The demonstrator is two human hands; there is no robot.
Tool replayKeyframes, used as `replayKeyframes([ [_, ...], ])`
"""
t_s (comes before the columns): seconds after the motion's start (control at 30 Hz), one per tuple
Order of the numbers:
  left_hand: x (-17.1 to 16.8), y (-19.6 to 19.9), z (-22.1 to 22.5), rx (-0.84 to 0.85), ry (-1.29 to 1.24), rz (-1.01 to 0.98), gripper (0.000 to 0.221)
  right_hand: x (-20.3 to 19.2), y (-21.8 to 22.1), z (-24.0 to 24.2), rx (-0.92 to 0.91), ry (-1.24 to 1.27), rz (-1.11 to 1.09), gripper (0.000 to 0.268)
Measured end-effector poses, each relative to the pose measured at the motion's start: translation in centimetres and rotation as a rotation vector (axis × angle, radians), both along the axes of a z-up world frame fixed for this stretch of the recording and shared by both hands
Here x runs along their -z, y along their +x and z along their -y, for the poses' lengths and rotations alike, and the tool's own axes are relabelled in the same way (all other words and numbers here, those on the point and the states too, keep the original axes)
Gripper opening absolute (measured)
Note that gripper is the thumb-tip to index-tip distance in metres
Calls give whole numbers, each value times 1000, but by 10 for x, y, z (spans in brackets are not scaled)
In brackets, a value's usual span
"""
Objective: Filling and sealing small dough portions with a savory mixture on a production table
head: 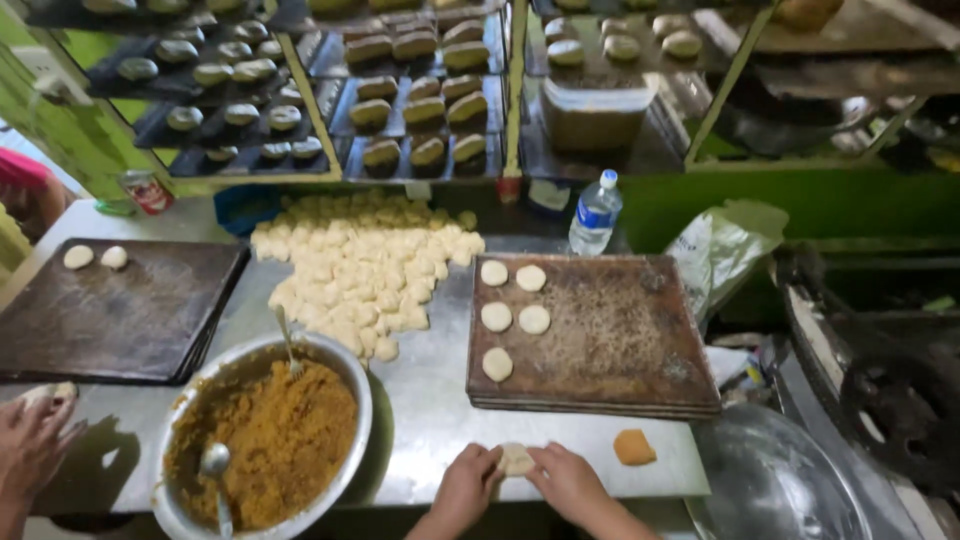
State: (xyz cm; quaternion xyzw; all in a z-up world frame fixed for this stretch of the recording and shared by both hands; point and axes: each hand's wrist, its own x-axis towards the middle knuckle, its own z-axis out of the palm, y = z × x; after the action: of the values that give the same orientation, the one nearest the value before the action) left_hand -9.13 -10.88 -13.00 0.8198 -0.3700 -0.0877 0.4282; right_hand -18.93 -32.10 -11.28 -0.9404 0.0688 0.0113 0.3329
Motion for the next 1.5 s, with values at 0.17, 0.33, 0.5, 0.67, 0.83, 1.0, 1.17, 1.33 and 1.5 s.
replayKeyframes([
  [0.17, 5, 6, 20, 35, 33, 20, 10, 17, 31, 2, -330, -25, 249, 22],
  [0.33, -24, -17, 23, -63, 253, 291, 7, -14, 40, 6, -445, -225, -85, 27],
  [0.5, -43, -52, 32, -186, 372, 408, 48, -35, 48, 26, -410, -47, -49, 52],
  [0.67, -24, -63, 20, -565, 62, 181, 17, -86, 58, 15, -530, -162, -195, 24],
  [0.83, -24, -82, 19, -546, 251, 195, 43, -55, 63, 12, -528, -98, -28, 28],
  [1.0, -63, -92, 38, -372, 9, -77, 39, 10, 75, 25, -491, 51, -257, 73],
  [1.17, -141, -76, 30, -395, -27, 201, 39, -110, 80, 104, -82, 277, 523, 29],
  [1.33, -127, -15, 2, -370, -68, 251, 35, -129, 113, 129, -33, -5, 1315, 28],
  [1.5, -72, 89, 1, -322, -140, 302, 31, -52, 92, 79, -302, -221, 690, 27],
])
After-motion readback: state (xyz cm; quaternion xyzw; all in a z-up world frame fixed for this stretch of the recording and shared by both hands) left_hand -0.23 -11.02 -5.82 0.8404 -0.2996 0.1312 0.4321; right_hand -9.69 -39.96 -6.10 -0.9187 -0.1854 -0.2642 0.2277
